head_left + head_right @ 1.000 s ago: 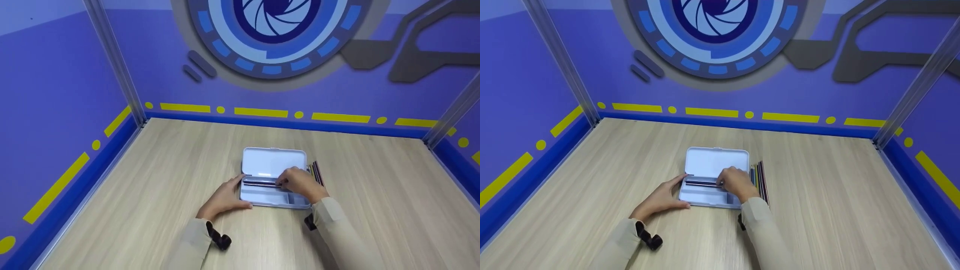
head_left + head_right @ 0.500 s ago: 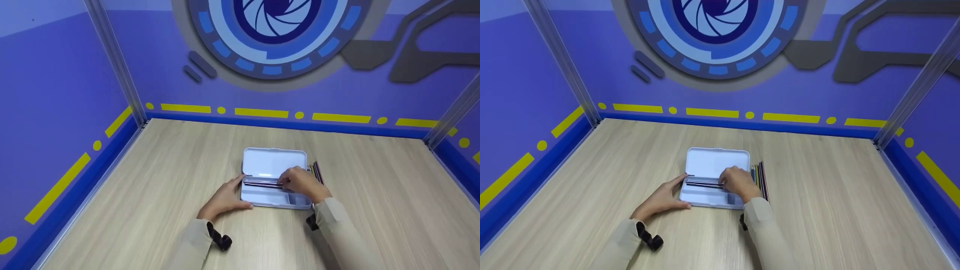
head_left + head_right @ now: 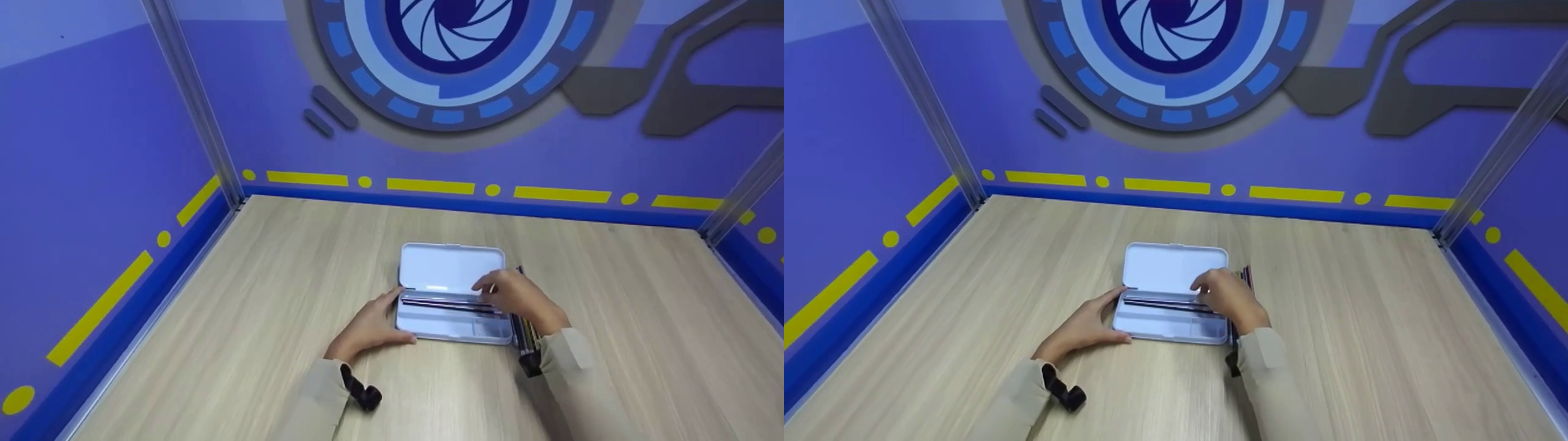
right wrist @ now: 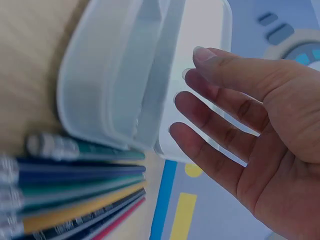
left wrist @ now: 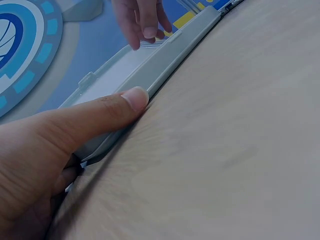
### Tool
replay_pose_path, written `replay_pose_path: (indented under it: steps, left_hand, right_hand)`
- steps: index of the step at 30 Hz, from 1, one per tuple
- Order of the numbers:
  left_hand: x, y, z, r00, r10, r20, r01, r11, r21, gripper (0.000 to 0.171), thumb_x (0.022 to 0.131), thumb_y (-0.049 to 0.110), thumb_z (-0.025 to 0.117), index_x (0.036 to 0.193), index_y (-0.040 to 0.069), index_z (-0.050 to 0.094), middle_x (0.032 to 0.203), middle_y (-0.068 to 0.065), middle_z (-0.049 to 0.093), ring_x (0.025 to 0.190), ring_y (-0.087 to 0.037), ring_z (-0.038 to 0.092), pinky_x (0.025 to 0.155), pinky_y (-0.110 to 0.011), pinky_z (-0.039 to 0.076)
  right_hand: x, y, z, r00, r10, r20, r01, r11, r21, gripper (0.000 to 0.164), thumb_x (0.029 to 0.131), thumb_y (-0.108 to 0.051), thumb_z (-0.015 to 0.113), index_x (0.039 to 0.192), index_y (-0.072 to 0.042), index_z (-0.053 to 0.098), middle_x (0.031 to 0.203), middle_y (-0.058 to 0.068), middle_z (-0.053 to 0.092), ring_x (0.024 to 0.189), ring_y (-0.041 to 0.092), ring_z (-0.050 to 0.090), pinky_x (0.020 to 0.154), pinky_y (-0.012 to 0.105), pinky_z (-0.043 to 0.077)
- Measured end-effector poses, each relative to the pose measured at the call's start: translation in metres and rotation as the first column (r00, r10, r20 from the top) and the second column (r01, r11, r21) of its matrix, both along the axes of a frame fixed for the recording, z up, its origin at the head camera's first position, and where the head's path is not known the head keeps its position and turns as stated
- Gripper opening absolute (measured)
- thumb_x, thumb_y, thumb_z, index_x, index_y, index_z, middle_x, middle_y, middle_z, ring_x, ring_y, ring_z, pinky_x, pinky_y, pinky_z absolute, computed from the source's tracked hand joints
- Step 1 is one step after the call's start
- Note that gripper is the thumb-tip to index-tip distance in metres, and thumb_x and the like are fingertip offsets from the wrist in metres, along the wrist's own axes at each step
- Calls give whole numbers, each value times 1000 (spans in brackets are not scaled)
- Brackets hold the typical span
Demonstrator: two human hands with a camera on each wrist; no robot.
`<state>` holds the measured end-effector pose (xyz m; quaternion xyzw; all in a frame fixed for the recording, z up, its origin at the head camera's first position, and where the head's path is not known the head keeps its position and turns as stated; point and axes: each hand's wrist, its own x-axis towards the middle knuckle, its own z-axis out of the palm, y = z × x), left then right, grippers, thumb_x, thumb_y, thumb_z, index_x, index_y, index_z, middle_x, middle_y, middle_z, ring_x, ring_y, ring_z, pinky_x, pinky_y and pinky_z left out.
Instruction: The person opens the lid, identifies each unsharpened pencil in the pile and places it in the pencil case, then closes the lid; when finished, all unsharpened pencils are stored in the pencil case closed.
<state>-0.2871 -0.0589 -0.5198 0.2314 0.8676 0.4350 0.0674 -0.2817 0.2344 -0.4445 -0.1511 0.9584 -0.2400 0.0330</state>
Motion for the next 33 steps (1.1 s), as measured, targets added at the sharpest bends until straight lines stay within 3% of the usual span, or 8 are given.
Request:
replay_pose_path:
  steps: [14,33]
  left_hand:
    - [1,0,1,1000,7,13,-7,1000,-11,106,63,40,89,149,13,35,152,-14,38,141,-31,33,117,-46,28]
    - [0,0,0,1000,0,10,0,1000,-1,106,62,42,88,149,13,35,152,-13,38,141,-30,34,116,-45,29]
  right_hand:
    - [6,41,-1,998,-8,-67,2,997,-82,23,86,0,66,108,0,71,99,13,71,87,21,65,82,42,57]
    - [21,82,-14,988,-155,-16,152,980,-125,30,86,-1,65,115,8,65,100,19,69,88,26,64,77,43,56]
